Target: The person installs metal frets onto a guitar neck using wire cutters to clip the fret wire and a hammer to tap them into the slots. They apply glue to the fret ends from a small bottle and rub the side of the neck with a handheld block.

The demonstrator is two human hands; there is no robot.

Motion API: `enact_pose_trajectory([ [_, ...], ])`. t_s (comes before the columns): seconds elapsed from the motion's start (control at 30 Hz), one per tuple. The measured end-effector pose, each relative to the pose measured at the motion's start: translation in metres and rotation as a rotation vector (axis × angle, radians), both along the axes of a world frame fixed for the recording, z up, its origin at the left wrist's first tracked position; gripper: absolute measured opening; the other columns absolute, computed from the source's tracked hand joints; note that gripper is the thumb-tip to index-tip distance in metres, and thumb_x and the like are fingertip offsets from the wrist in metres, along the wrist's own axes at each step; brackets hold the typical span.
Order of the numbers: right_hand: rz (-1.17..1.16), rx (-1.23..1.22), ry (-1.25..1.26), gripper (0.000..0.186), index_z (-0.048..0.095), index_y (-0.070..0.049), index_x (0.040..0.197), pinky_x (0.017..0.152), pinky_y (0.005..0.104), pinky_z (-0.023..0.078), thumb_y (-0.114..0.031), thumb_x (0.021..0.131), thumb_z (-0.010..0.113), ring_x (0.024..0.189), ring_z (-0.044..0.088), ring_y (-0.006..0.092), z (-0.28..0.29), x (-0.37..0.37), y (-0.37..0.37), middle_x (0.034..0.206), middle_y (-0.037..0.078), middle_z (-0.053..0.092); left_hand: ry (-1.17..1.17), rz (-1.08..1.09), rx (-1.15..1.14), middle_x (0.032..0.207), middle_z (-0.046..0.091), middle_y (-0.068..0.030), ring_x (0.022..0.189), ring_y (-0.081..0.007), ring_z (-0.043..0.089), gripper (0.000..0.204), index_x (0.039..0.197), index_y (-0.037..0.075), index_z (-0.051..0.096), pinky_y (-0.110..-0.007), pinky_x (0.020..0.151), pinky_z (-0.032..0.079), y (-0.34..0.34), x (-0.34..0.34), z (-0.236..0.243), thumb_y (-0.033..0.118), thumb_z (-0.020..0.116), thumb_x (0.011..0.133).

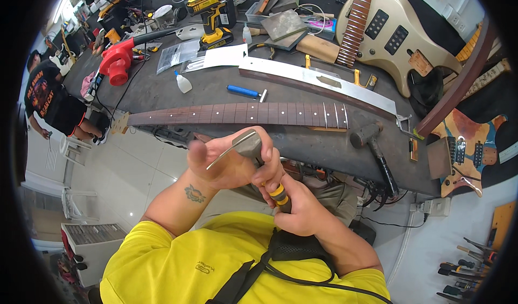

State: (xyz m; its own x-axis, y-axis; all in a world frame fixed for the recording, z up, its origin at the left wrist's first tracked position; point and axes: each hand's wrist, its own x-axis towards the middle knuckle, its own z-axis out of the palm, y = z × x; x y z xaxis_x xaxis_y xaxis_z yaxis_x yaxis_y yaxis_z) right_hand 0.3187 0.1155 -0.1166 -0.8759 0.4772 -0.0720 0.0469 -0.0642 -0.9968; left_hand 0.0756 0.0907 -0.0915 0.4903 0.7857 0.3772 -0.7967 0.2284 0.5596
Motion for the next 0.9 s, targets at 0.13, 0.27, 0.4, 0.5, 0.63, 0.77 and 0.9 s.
enact_pose_trajectory([
  [0.13,-0.02,-0.041,0.011,0.063,0.054,0.0,0.139,0.088,0.0312,0.05,0.004,0.077,0.063,0.093,0.058,0.0145,0.0,-0.001,-0.001,0.106,0.005,0.06,0.15,0.063,-0.01,0.104,0.058,-0.0135,0.11,-0.0379,0.061,0.086,0.137,0.001,0.053,-0.052,0.096,0.052,-0.004,-0.002,0.001,0.066,0.084,0.089],
  [0.27,0.004,-0.053,0.044,0.063,0.053,0.0,0.14,0.09,0.0323,0.051,0.004,0.077,0.063,0.092,0.058,0.0151,0.001,-0.002,-0.002,0.105,0.004,0.06,0.104,0.085,0.0,0.102,0.057,-0.0122,0.107,-0.0366,0.061,0.077,0.134,0.002,0.055,-0.051,0.096,0.052,-0.005,0.0,0.001,0.06,0.082,0.092],
  [0.4,-0.01,0.135,-0.013,0.074,0.05,0.001,0.15,0.099,0.0371,0.053,0.002,0.077,0.064,0.114,0.063,0.0232,0.0,-0.002,-0.002,0.128,0.013,0.064,0.145,0.112,0.003,0.11,0.064,-0.0184,0.113,-0.0374,0.064,0.076,0.141,-0.003,0.055,-0.05,0.103,0.05,-0.006,-0.003,0.009,0.054,0.075,0.095],
  [0.5,-0.109,0.265,-0.023,0.084,0.045,0.001,0.157,0.111,0.0429,0.05,0.0,0.076,0.067,0.134,0.06,0.0335,0.002,0.0,-0.001,0.147,0.022,0.059,0.284,0.338,-0.04,0.131,0.068,-0.0304,0.122,-0.036,0.067,0.08,0.155,-0.012,0.05,-0.046,0.1,0.055,-0.016,-0.008,0.022,0.048,0.065,0.104],
  [0.63,-0.218,0.496,-0.189,0.09,0.041,0.001,0.161,0.122,0.0501,0.041,-0.004,0.076,0.073,0.142,0.055,0.0443,0.009,0.008,0.003,0.153,0.029,0.055,0.771,0.634,-0.052,0.114,0.075,-0.0211,0.101,-0.0244,0.071,0.059,0.16,-0.007,0.053,-0.036,0.088,0.058,-0.028,-0.014,0.035,0.03,0.059,0.115],
  [0.77,-0.241,0.711,-0.4,0.087,0.044,0.002,0.157,0.12,0.0538,0.04,-0.006,0.076,0.076,0.14,0.055,0.0461,0.016,0.024,0.005,0.148,0.026,0.058,1.088,0.719,-0.036,0.094,0.077,-0.0088,0.081,-0.0116,0.066,0.041,0.154,-0.002,0.061,-0.025,0.077,0.054,-0.027,-0.014,0.023,0.019,0.057,0.119],
  [0.9,-0.306,0.823,-0.546,0.081,0.051,0.002,0.152,0.116,0.0517,0.045,-0.007,0.076,0.077,0.134,0.06,0.0452,0.024,0.052,0.007,0.144,0.022,0.062,0.973,0.886,-0.159,0.083,0.07,-0.0034,0.068,-0.0086,0.057,0.029,0.132,0.0,0.068,-0.024,0.064,0.044,-0.021,-0.003,-0.01,0.024,0.059,0.117],
])
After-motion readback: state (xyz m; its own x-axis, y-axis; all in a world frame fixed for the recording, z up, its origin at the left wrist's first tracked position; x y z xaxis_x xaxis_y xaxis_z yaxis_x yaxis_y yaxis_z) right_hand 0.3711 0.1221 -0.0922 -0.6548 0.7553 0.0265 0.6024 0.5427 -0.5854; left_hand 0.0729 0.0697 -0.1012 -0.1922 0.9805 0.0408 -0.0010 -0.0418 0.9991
